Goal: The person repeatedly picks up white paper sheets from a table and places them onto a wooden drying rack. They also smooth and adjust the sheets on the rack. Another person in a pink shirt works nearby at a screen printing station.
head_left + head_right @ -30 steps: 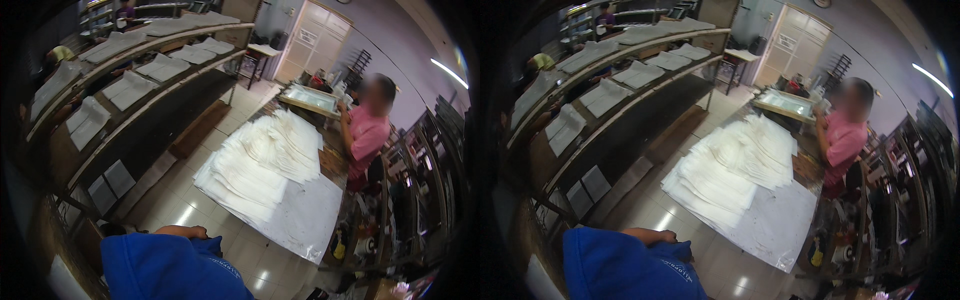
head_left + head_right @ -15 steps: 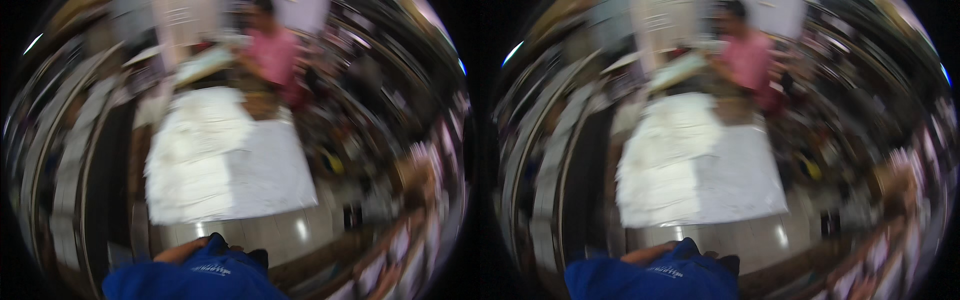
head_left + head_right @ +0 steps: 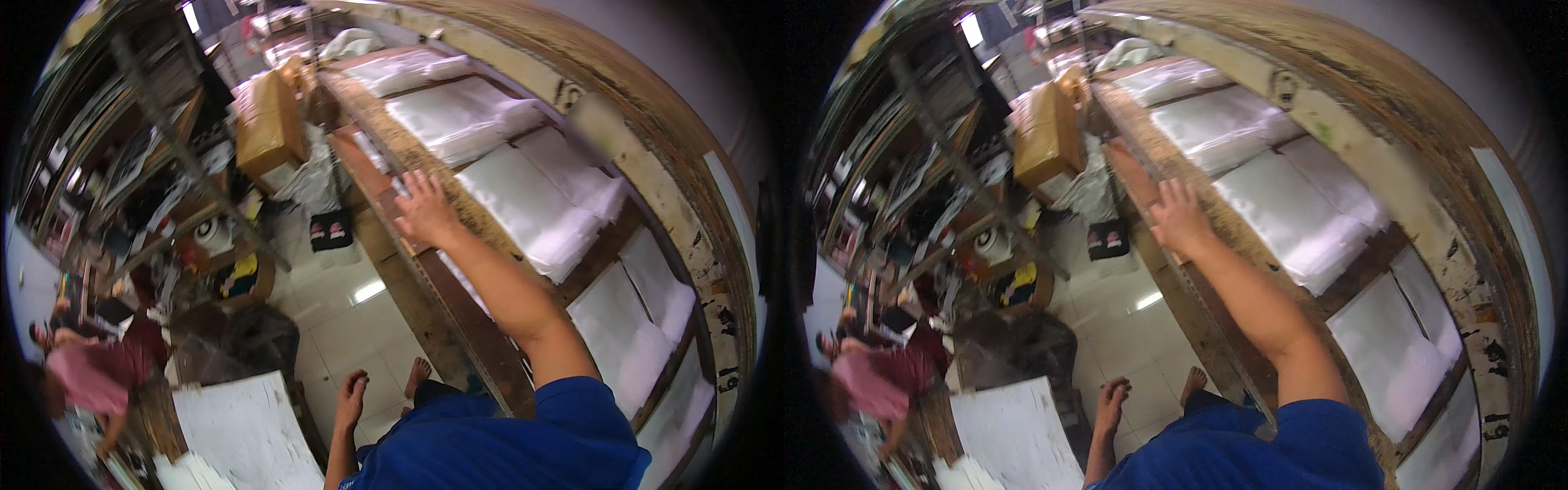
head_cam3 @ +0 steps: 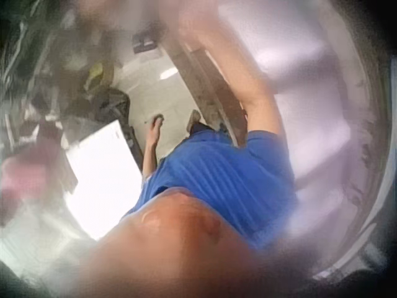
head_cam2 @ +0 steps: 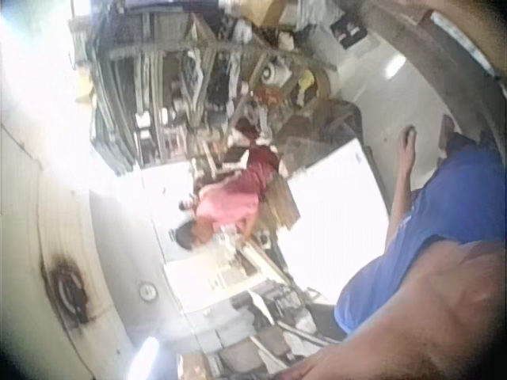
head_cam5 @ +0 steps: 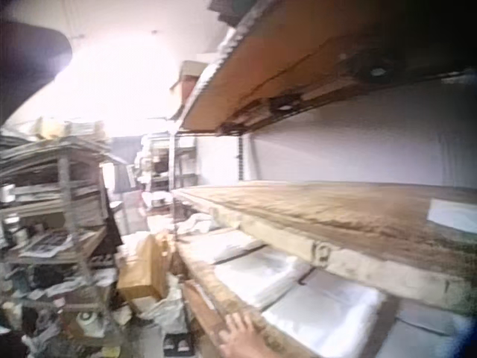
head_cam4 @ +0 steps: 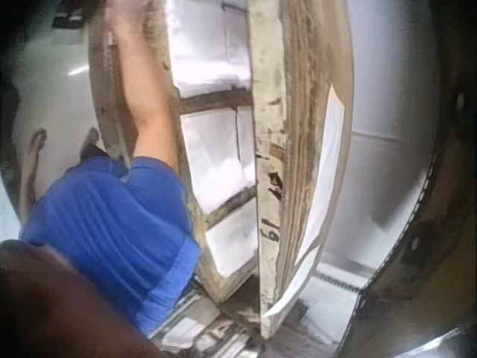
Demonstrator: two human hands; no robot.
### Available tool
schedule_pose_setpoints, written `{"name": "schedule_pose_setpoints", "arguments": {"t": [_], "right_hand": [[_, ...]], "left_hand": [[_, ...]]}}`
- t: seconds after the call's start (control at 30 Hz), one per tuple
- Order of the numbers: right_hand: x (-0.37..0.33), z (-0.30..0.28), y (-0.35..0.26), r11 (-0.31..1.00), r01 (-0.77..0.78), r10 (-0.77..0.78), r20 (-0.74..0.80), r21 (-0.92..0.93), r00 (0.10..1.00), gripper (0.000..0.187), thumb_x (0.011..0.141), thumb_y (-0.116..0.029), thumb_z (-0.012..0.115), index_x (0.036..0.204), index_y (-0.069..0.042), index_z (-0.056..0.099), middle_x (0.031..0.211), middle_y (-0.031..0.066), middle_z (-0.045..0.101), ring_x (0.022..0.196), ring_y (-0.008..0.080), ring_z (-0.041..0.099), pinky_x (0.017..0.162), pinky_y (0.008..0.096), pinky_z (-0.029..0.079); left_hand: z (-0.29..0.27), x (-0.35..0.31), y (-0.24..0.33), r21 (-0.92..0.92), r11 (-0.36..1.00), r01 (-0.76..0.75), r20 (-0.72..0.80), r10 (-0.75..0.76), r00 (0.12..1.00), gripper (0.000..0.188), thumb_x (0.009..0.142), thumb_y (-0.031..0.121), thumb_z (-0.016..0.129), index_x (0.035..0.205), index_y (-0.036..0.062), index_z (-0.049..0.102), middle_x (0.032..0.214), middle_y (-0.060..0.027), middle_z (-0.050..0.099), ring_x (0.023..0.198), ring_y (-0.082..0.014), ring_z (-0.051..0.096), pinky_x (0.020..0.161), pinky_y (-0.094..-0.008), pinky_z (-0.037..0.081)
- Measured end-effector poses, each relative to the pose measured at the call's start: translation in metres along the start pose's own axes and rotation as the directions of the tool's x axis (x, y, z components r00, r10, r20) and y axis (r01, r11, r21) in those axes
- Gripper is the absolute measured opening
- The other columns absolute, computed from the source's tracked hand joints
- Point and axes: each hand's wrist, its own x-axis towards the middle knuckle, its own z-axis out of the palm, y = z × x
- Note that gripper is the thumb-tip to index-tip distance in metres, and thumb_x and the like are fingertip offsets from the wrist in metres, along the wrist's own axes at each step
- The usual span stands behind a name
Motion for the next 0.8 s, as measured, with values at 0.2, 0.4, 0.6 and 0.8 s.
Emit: {"name": "schedule_pose_setpoints", "arguments": {"t": [0.2,0.4,0.6,0.8], "right_hand": [[0.001,0.002,0.0,0.998,-0.05,0.05,0.009,0.049,0.999,0.04,0.086,-0.035,0.057,0.113,-0.006,0.061,0.142,0.0243,0.035,0.135,0.041,0.027,0.111,0.0559,0.018],[-0.004,-0.032,0.0,0.942,-0.005,0.07,-0.181,0.336,0.981,0.034,0.084,-0.029,0.061,0.105,-0.003,0.061,0.12,0.0206,0.055,0.119,0.0376,0.048,0.102,0.0499,0.037],[-0.098,-0.138,0.022,0.789,-0.365,0.322,0.174,0.494,0.931,0.028,0.088,-0.024,0.059,0.105,-0.001,0.06,0.095,0.0186,0.063,0.082,0.0271,0.064,0.075,0.0358,0.052],[-0.21,-0.164,0.097,0.522,-0.844,0.832,-0.293,0.124,0.472,0.045,0.092,-0.04,0.054,0.121,-0.005,0.056,0.11,0.0097,0.063,0.09,0.0182,0.061,0.073,0.0321,0.051]], "left_hand": [[0.046,0.107,0.171,-0.049,0.902,-0.429,0.026,0.43,0.902,0.025,0.096,0.021,0.052,0.097,-0.0031,0.059,0.088,-0.0087,0.063,0.08,-0.0145,0.057,0.075,-0.0288,0.046],[0.102,0.175,0.292,-0.096,0.692,-0.716,0.276,0.709,0.648,0.02,0.095,0.015,0.051,0.1,-0.0029,0.059,0.092,-0.0055,0.061,0.084,-0.0121,0.055,0.077,-0.0253,0.043],[0.165,0.22,0.352,0.017,0.609,-0.793,0.595,0.631,0.497,0.026,0.09,0.013,0.056,0.106,-0.0061,0.059,0.097,-0.0137,0.064,0.086,-0.0165,0.059,0.078,-0.0276,0.046],[0.237,0.248,0.332,0.27,0.022,-0.963,0.763,0.606,0.228,0.041,0.085,0.03,0.06,0.109,-0.0032,0.055,0.11,-0.0222,0.059,0.1,-0.0392,0.057,0.083,-0.0457,0.047]]}}
